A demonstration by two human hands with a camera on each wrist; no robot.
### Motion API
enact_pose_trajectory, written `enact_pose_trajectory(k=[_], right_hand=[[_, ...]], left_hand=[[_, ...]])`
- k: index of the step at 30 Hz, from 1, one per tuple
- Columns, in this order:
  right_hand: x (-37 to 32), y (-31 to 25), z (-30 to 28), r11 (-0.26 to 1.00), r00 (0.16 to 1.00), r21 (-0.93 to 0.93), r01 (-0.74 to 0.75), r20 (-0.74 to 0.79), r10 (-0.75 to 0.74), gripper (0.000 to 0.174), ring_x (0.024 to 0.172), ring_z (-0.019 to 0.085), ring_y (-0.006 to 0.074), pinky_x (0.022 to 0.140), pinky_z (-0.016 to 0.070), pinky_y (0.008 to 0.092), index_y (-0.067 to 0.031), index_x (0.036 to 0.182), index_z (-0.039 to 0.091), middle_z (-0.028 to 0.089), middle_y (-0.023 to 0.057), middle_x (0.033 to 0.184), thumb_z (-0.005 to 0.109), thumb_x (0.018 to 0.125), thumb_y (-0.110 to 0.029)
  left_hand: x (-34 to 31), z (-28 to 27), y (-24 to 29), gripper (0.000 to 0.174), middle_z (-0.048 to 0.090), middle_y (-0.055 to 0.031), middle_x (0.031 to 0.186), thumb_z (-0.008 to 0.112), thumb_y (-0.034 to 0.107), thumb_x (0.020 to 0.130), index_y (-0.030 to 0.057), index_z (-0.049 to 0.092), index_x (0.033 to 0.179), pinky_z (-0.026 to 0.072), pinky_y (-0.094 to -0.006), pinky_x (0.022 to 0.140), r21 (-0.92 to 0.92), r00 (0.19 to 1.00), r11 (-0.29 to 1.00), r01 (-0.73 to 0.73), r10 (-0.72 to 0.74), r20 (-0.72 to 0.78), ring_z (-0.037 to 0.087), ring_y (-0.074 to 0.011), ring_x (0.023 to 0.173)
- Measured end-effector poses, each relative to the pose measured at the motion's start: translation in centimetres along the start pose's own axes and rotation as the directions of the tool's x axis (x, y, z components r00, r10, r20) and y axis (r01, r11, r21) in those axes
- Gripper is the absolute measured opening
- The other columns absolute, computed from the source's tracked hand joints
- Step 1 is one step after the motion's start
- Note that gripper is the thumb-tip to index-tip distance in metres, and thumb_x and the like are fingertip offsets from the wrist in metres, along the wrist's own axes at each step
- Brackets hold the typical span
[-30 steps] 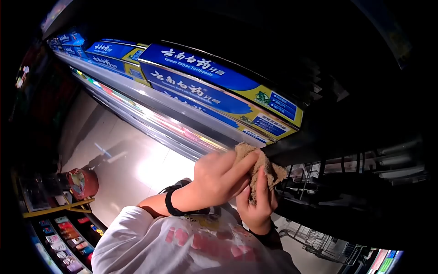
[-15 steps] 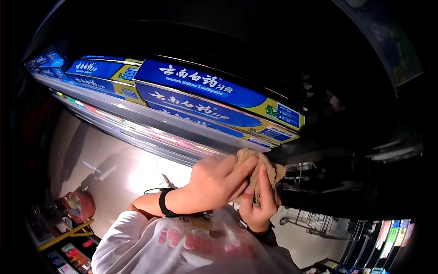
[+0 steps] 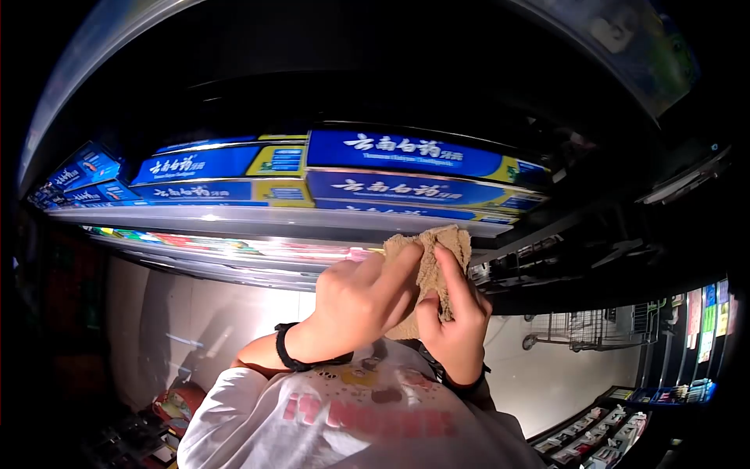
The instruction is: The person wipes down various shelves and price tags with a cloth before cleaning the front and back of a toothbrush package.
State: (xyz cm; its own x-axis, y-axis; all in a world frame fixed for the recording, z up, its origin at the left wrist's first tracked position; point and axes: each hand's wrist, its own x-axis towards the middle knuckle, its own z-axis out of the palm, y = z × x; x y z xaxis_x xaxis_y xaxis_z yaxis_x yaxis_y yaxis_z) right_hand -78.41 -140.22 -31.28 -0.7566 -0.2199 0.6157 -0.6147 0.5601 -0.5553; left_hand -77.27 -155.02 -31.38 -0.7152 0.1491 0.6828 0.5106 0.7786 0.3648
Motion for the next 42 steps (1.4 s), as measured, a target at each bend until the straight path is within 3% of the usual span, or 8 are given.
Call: enact_pose_trajectory(k=[8, 16, 18, 20, 22, 26, 36, 42], right_hand=[[-0.9, -1.3, 6.7, 0.989, 0.961, 0.148, 0.011, 0.273, -0.051, 0.045, 0.064, 0.061, 0.0294, 0.057, 0.0487, 0.0338, 0.003, 0.111, 0.054, 0.061, 0.0164, 0.077, 0.058, 0.066, -0.001], [0.5, -1.6, 2.9, 0.781, 0.848, 0.341, 0.523, -0.303, -0.435, 0.046, 0.076, 0.062, 0.0307, 0.068, 0.0504, 0.0359, -0.0028, 0.114, 0.055, 0.062, 0.0172, 0.096, 0.057, 0.068, -0.004], [-1.7, -1.6, 1.1, 0.97, 0.948, -0.184, 0.159, -0.246, -0.202, 0.045, 0.066, 0.059, 0.0295, 0.062, 0.0491, 0.0347, -0.0041, 0.116, 0.054, 0.061, 0.0175, 0.095, 0.055, 0.071, -0.006], [-0.3, -1.4, -0.4, 0.966, 0.998, -0.254, -0.041, 0.025, 0.049, 0.045, 0.059, 0.057, 0.0334, 0.057, 0.0471, 0.0333, -0.0034, 0.115, 0.054, 0.061, 0.0206, 0.087, 0.05, 0.07, -0.002], [0.3, -1.1, -0.2, 0.979, 0.983, -0.116, -0.17, 0.047, 0.177, 0.042, 0.089, 0.062, 0.033, 0.076, 0.0461, 0.032, 0.0028, 0.115, 0.051, 0.06, 0.0237, 0.099, 0.044, 0.074, -0.001], [0.0, -1.8, 0.6, 0.946, 0.952, -0.109, -0.304, 0.006, 0.306, 0.044, 0.076, 0.061, 0.0366, 0.066, 0.0493, 0.0372, -0.0012, 0.112, 0.053, 0.061, 0.0228, 0.093, 0.05, 0.068, -0.004], [2.2, -3.0, 3.6, 0.991, 0.984, -0.029, 0.128, 0.128, -0.124, 0.05, 0.049, 0.059, 0.0255, 0.05, 0.0481, 0.0354, -0.0039, 0.111, 0.055, 0.062, 0.0118, 0.068, 0.054, 0.061, -0.006], [2.5, -4.5, 7.3, 0.966, 0.957, 0.043, 0.254, 0.135, -0.257, 0.054, 0.037, 0.049, 0.021, 0.044, 0.0438, 0.0355, -0.0035, 0.117, 0.052, 0.047, 0.0051, 0.045, 0.056, 0.064, -0.012]], left_hand=[[-4.8, -2.4, -5.6, 0.045, 0.054, -0.009, 0.066, 0.063, 0.008, 0.062, 0.0032, 0.059, 0.106, 0.0399, -0.031, 0.046, -0.018, 0.998, 0.998, 0.061, -0.061, 0.011, 0.05, -0.0228, 0.049], [-2.5, -4.4, -5.3, 0.041, 0.028, 0.0046, 0.061, 0.062, 0.011, 0.056, 0.0174, 0.067, 0.096, 0.0265, -0.0234, 0.045, 0.035, 0.837, 0.864, -0.502, 0.495, -0.231, 0.032, -0.0107, 0.049], [-0.8, -3.4, -3.3, 0.046, 0.029, 0.0022, 0.062, 0.058, 0.013, 0.059, 0.0127, 0.064, 0.105, 0.03, -0.0239, 0.045, 0.093, 0.955, 0.958, -0.272, 0.281, -0.093, 0.035, -0.0125, 0.049], [0.6, -2.6, -1.4, 0.052, 0.038, -0.0012, 0.065, 0.056, 0.013, 0.063, 0.0082, 0.057, 0.114, 0.0343, -0.0244, 0.047, 0.19, 0.975, 0.969, -0.156, 0.12, 0.188, 0.043, -0.0136, 0.052], [0.1, -1.2, -0.3, 0.061, 0.042, -0.0045, 0.066, 0.06, 0.013, 0.06, 0.0108, 0.053, 0.121, 0.0368, -0.0275, 0.044, 0.182, 0.987, 0.978, -0.098, 0.071, 0.146, 0.042, -0.0166, 0.046], [0.3, -1.3, -0.4, 0.055, 0.046, -0.004, 0.062, 0.063, 0.015, 0.066, 0.009, 0.052, 0.12, 0.0388, -0.0275, 0.044, 0.131, 0.984, 0.99, -0.049, 0.026, 0.174, 0.045, -0.0173, 0.043], [-2.3, -4.5, -3.2, 0.042, 0.046, 0.0008, 0.052, 0.063, 0.011, 0.066, 0.0072, 0.055, 0.107, 0.0337, -0.0254, 0.037, 0.169, 0.991, 0.978, 0.124, -0.132, 0.033, 0.042, -0.0124, 0.036], [-4.0, -6.8, -4.1, 0.052, 0.055, -0.0075, 0.059, 0.062, 0.004, 0.061, 0.0031, 0.053, 0.112, 0.0401, -0.0321, 0.044, 0.188, 0.953, 0.935, 0.301, -0.301, -0.03, 0.049, -0.025, 0.043]])
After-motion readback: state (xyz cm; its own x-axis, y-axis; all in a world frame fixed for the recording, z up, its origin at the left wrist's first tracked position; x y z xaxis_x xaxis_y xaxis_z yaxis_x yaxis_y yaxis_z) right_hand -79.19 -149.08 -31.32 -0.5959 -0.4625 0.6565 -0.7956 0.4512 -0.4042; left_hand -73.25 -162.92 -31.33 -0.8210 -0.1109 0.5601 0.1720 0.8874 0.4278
